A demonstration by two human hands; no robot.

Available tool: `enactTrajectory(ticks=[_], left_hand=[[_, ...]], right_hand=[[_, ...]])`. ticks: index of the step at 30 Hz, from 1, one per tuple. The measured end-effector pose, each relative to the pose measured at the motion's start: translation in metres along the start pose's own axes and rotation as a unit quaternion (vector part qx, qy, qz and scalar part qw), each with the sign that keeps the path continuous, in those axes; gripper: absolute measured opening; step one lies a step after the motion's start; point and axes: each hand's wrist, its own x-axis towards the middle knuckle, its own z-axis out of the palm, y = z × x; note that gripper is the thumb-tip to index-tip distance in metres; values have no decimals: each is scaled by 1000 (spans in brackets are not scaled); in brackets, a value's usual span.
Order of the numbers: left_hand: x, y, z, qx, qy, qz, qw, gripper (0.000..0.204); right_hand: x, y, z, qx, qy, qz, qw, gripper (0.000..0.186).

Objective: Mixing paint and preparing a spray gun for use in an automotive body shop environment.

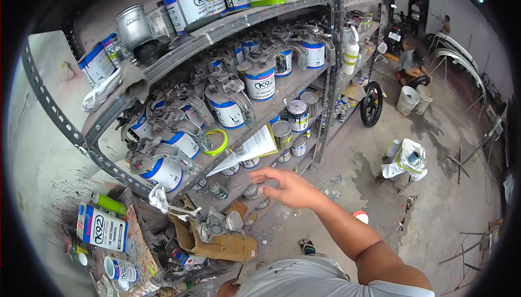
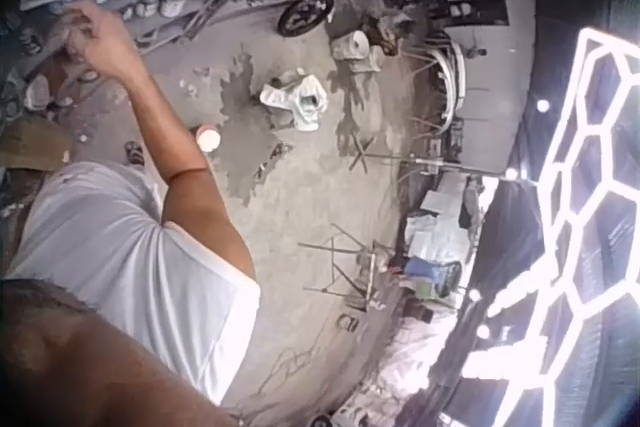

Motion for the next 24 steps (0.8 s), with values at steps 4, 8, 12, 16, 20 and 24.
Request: enactTrajectory(ticks=[4,8,12,16,20,24], left_hand=[[-33,-7,22,-98,60,-66,991,25],[-58,3,33,-123,87,-94,984,24],[-61,14,34,-136,93,-114,980,24],[-59,25,30,-136,99,-116,979,24],[-58,38,30,-142,107,-110,978,24],[-58,48,34,-155,117,-104,975,24]], right_hand=[[-1,36,-15,39,-16,16,999,43],[-4,52,-28,67,-65,37,995,43],[2,56,-59,109,-40,35,993,42],[14,60,-78,104,-18,39,994,40],[46,60,-130,-5,198,-59,978,39],[121,67,-306,-75,626,-95,770,65]])
